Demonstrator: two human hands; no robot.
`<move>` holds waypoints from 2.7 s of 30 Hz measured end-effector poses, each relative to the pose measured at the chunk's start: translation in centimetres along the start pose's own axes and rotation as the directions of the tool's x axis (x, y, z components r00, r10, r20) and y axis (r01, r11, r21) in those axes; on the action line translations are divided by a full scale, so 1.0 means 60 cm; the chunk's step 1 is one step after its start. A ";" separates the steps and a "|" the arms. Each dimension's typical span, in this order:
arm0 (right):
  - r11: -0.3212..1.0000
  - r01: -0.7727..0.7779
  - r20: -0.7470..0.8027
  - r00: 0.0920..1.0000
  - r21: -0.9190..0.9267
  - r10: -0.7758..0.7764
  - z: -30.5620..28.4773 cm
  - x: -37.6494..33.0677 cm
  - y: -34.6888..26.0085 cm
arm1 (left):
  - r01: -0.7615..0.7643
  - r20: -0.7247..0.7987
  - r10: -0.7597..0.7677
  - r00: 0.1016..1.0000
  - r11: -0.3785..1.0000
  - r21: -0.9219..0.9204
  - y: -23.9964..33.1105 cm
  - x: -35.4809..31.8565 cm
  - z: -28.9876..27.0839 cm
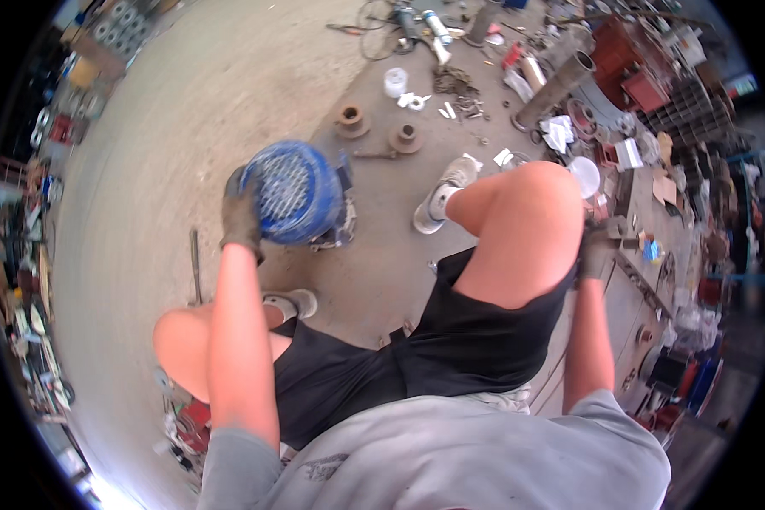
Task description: The person sits on the floor of a workshop and uses a screwdriver to remove screws from the end cover of a blue electric motor. After removing the screws, the person detaches the cover to expose the internal fan and rotor assembly.
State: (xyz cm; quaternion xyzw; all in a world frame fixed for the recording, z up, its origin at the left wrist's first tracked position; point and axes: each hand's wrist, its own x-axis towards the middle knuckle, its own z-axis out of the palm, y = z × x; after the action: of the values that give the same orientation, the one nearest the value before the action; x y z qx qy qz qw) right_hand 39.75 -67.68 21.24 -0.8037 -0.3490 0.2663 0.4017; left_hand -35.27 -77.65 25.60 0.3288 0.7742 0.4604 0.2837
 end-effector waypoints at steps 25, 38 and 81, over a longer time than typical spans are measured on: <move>0.696 -0.224 0.074 0.926 -0.682 0.371 0.328 -0.092 0.238 | 0.485 0.423 -0.301 0.855 0.755 -0.442 -0.012 0.057 -0.045; 0.698 0.551 -0.008 0.783 -0.457 -0.622 -0.061 0.112 0.055 | 0.193 0.573 -0.069 0.817 0.968 -0.159 0.102 0.042 0.129; 0.675 -0.267 0.083 0.895 -0.688 0.438 0.420 -0.303 0.190 | 0.454 -0.245 -0.495 0.834 0.867 -0.207 -0.111 -0.019 0.283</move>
State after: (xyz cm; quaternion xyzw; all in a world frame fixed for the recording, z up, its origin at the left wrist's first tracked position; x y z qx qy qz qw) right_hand 14.69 -75.13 0.97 -0.9064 -0.3032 0.2938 -0.0133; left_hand -23.64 -71.97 12.72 0.0344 0.8302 0.4717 0.2951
